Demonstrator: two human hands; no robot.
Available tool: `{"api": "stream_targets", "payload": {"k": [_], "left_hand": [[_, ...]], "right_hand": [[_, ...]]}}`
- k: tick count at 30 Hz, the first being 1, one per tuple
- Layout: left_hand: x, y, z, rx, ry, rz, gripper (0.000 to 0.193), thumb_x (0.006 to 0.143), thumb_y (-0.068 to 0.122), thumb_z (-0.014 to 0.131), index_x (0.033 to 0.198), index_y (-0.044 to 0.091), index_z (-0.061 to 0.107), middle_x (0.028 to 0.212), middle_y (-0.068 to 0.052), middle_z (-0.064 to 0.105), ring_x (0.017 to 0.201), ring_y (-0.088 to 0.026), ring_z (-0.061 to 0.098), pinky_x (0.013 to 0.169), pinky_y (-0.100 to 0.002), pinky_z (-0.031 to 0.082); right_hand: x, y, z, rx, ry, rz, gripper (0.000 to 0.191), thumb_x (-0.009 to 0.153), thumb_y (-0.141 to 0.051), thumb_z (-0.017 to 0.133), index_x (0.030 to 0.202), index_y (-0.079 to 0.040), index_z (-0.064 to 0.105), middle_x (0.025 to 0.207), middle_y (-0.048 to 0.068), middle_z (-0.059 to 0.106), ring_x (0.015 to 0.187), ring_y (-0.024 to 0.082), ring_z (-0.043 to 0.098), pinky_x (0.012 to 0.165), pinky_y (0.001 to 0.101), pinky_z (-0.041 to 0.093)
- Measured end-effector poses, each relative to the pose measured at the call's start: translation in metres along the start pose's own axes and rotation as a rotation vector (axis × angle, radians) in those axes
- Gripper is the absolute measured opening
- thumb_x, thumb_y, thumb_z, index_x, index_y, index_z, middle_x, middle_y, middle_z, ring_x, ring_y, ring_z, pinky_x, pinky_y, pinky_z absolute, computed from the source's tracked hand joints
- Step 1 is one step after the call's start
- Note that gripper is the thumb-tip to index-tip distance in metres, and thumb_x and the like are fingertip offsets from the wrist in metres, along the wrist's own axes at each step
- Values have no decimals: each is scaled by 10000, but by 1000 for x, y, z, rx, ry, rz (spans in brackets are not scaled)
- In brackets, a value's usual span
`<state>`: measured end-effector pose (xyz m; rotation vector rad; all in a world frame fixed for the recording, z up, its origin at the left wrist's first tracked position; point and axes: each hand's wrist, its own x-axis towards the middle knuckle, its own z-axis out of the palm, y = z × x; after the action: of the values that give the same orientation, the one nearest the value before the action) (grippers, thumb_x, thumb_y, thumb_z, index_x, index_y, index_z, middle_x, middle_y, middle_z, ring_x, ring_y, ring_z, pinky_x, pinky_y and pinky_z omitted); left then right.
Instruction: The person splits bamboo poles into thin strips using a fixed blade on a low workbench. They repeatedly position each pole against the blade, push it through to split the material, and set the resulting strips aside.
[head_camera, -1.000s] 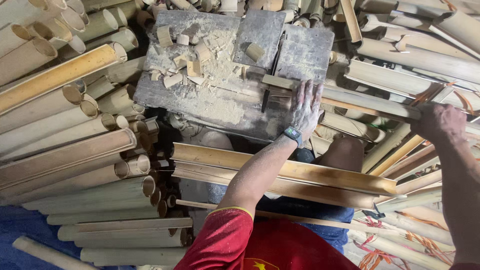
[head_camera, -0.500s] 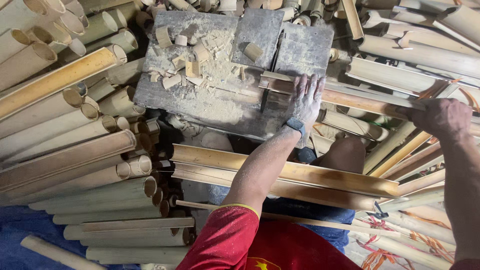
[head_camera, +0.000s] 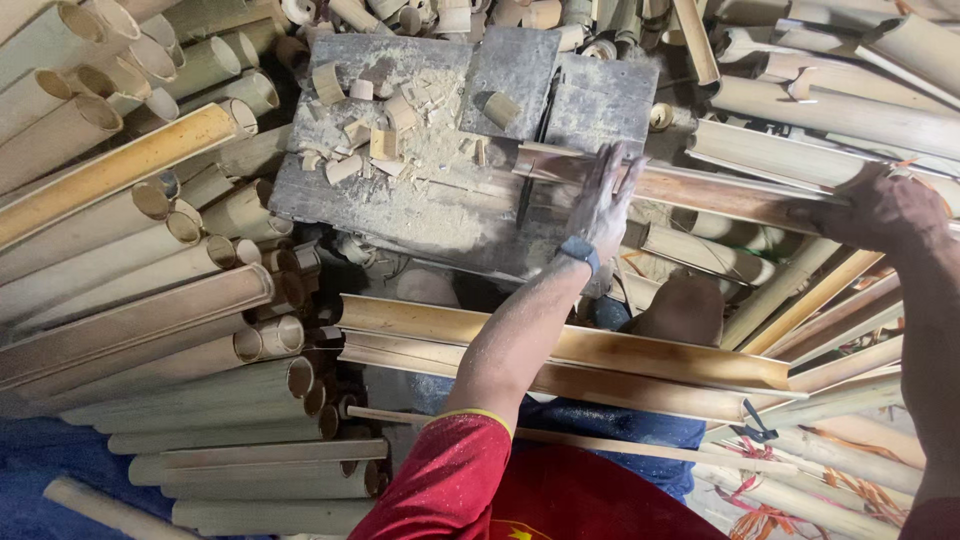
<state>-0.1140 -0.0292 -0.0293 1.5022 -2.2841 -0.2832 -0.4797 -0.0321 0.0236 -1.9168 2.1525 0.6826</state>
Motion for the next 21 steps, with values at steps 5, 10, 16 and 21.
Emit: {"api": "stream_targets", "payload": {"k": [5, 10, 16, 21], "left_hand": [[-5, 0, 9, 26, 82, 43, 730, 984, 154, 572, 1644, 174, 259, 1733, -90, 181, 1626, -300, 157, 1315, -434, 273], [11, -2, 8, -7, -22, 17, 663, 971, 202, 529, 1582, 126, 284, 1682, -128, 212, 1575, -337, 163, 1248, -509, 273], [38, 4, -10, 66, -227, -64, 583, 989, 166, 585, 1544, 133, 413, 1648, -127, 337, 1543, -321, 269, 1254, -494, 271], [64, 0, -29, -142, -548, -191, 522, 991, 256, 627, 1500, 173, 548, 1558, -102, 546, 1464, -282, 491, 1250, -438, 395]], "right_hand": [[5, -2, -10, 116, -148, 78, 754, 783, -875, 620, 1118, -248, 871, 1027, 127, 793, 939, 327, 795, 865, 469, 632], [17, 0, -5, 232, -119, 48, 691, 779, -777, 688, 1091, -187, 871, 904, 165, 780, 870, 328, 773, 819, 474, 605], [30, 7, -15, 418, -296, 41, 473, 866, -469, 640, 1027, -63, 819, 767, 188, 725, 677, 311, 692, 649, 467, 554], [35, 6, -28, 727, -591, 39, 311, 938, -213, 600, 973, 41, 776, 653, 206, 679, 517, 296, 624, 507, 461, 511]]}}
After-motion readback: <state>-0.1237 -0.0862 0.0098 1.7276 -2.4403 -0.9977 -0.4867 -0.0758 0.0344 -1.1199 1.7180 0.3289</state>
